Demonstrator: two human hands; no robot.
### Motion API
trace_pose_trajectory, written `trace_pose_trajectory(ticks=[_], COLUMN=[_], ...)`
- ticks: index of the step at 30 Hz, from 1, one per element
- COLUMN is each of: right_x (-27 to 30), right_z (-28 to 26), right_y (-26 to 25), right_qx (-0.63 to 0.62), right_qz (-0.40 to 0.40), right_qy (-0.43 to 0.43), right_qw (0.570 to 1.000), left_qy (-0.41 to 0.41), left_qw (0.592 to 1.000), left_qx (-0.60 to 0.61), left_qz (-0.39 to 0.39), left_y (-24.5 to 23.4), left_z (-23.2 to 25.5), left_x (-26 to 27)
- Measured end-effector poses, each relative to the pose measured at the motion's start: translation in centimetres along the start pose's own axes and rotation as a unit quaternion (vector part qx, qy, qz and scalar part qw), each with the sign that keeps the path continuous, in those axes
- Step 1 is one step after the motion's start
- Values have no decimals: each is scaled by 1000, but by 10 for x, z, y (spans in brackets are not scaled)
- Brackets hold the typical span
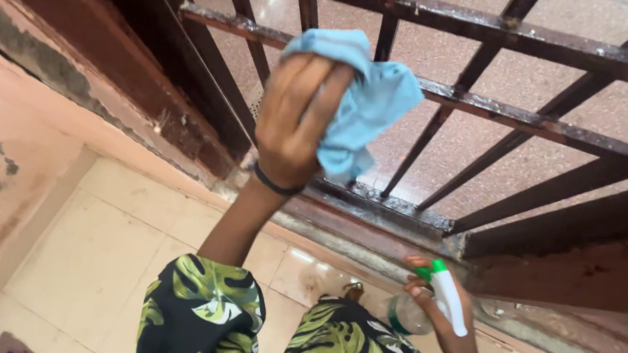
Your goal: The person cleans metal window bars by spraying them from a bottle and wiping the vertical and horizontal bars with a blue cloth.
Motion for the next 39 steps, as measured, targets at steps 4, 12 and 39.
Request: trace_pose_trajectory(ticks=[4, 12, 39], right_x=[-12, -7, 14], right_z=[0, -3, -5], right_y=[-5, -12, -30], right_qx=[4, 24, -16], right_qz=[23, 54, 30], right_qy=[22, 20, -2], right_qw=[1000, 998, 999], left_qy=[-41, -68, -149], left_qw=[995, 991, 960], left_qx=[17, -105, -238], left_qz=[-84, -38, 7], left_y=[-5, -70, -14], left_z=[-11, -107, -23], left_x=[-6, -1, -7])
Point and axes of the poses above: each hand's wrist, its own x-axis away from the middle knuckle, its own y-axis out of the palm, z = x × y, the point moved 3 cm from there along -x, towards the middle knuckle, and after that the axes turned 9 degrees about z, right-handed, at the moved point
